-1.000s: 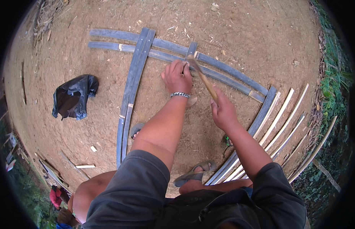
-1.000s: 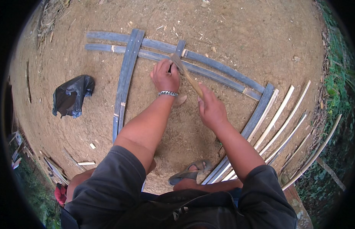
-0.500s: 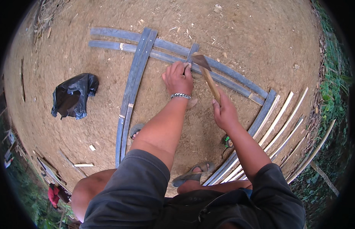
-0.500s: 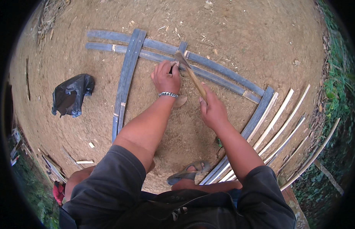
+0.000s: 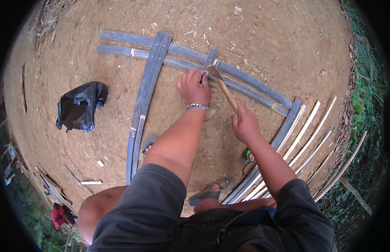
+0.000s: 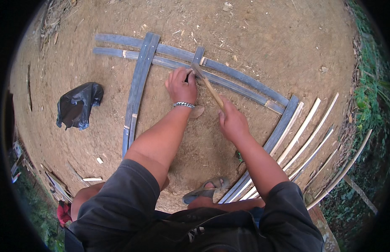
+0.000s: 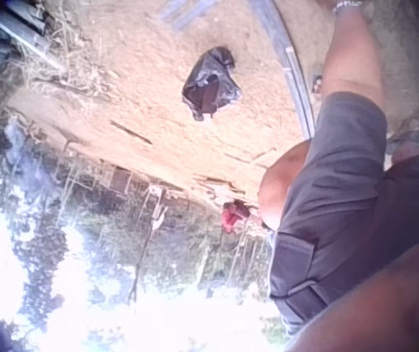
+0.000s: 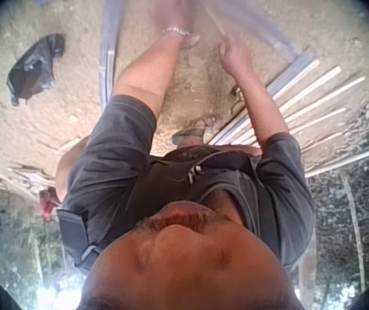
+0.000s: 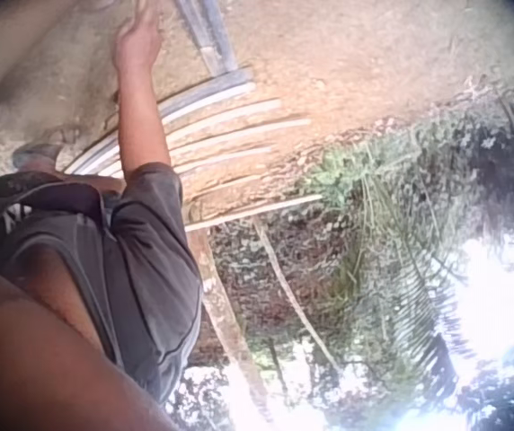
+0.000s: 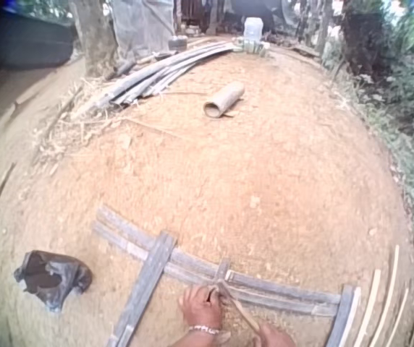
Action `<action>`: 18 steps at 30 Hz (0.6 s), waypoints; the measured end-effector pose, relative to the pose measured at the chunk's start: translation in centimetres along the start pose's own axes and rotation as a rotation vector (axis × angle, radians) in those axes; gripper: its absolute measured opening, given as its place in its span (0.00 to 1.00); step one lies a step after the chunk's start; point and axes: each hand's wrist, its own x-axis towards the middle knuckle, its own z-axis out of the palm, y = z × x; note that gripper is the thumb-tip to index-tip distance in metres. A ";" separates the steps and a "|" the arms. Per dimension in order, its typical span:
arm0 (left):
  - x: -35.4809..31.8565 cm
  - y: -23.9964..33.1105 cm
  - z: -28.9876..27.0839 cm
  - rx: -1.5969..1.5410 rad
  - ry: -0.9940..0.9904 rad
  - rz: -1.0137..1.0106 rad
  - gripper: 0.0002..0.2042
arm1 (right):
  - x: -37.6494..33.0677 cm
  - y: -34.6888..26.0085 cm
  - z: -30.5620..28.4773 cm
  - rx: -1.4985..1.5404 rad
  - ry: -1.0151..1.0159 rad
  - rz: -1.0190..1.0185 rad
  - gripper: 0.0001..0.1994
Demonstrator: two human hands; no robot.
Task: The person assembles a wooden frame structure on the ground using a hammer and nails. They measure the wooden planks with a tape measure, position the pieces, and hammer nails to secure the joints. The person repeatedly measures and adjusts the frame components to ensure proper alignment.
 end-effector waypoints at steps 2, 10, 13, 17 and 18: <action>-0.4 -0.1 -0.2 0.001 -0.010 -0.024 0.06 | 0.1 -0.8 -0.3 0.019 -0.007 0.030 0.25; -0.2 0.0 -0.3 -0.007 -0.013 -0.002 0.06 | 0.1 -1.0 -0.5 -0.035 -0.107 0.069 0.26; -0.1 -0.2 -0.2 -0.015 0.007 -0.004 0.07 | 0.2 -2.5 -1.1 0.060 0.028 -0.012 0.26; 0.0 -0.1 -0.1 -0.019 0.001 0.013 0.07 | 0.0 -1.0 -0.5 0.009 0.024 -0.016 0.27; 0.2 0.1 0.0 -0.027 0.007 0.012 0.07 | 0.2 -0.6 -0.6 -0.041 -0.030 0.034 0.27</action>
